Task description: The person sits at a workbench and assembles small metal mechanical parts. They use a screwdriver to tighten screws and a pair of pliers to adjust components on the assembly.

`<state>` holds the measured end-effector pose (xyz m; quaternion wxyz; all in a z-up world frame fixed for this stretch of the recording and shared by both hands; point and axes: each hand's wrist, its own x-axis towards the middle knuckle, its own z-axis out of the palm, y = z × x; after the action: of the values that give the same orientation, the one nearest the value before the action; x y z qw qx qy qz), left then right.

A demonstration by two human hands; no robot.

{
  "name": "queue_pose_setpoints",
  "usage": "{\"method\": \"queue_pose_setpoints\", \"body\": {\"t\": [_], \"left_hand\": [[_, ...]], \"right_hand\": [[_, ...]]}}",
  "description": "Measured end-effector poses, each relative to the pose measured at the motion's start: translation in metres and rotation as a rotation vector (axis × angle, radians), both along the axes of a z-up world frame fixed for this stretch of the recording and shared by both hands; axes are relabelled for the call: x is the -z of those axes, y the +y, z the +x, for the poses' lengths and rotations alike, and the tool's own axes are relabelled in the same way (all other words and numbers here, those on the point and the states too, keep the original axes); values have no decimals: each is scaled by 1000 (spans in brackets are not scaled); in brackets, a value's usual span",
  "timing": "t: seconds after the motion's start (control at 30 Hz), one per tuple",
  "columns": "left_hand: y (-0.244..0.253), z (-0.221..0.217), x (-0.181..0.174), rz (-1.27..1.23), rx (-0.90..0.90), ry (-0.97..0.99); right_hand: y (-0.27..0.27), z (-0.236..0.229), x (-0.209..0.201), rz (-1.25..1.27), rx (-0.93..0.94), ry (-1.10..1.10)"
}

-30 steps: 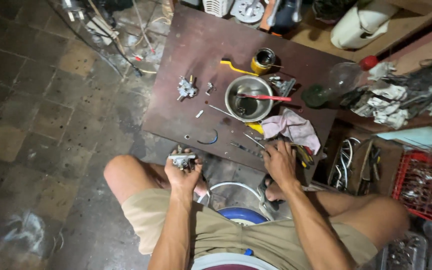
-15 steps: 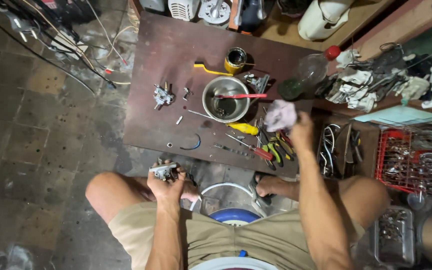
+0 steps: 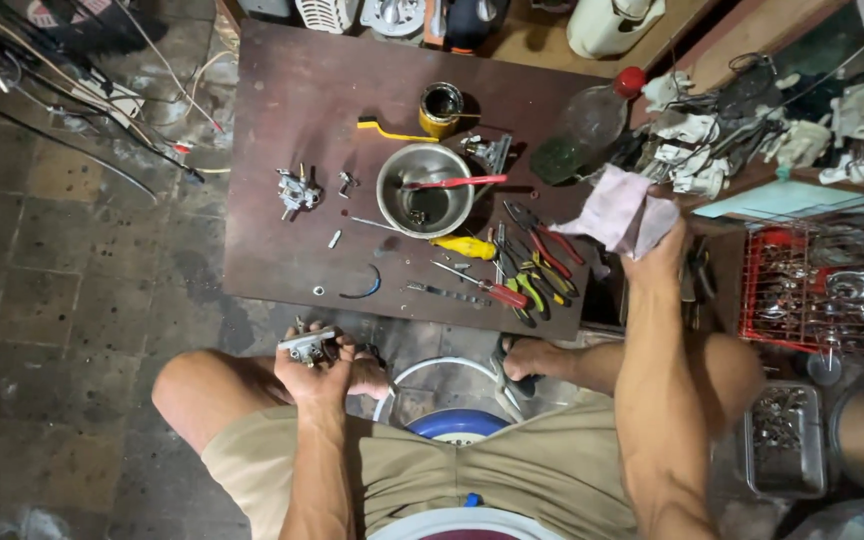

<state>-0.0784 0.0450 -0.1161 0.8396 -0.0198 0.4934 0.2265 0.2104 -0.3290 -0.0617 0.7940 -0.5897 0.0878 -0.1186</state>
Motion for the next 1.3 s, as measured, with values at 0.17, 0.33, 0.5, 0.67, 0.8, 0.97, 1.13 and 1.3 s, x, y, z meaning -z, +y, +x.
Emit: {"method": "queue_pose_setpoints", "body": {"t": [0.17,0.33,0.5,0.67,0.8,0.97,1.13,1.3], "left_hand": [[-2,0,-9,30,14,-18],[-5,-1,-10,40,19,-8],[-7,-6,-11,44,17,16],[-5,-8,-3,53,23,-4],[-9,-6,-10,58,49,14],[-9,-9,-8,47,50,5],[-12,-4,-17,49,41,9],[-20,1,-36,24,-11,60]], "right_hand": [[5,13,-9,241,-96,212],[-5,38,57,-150,-229,405],[-13,35,96,-1040,-185,104],[-14,13,97,-1203,-44,-35],[-10,24,101,-1286,-231,-7],[-4,52,106,-1331,-439,-33],[-5,70,111,-1155,-219,85],[44,40,-24,-761,-462,409]]}}
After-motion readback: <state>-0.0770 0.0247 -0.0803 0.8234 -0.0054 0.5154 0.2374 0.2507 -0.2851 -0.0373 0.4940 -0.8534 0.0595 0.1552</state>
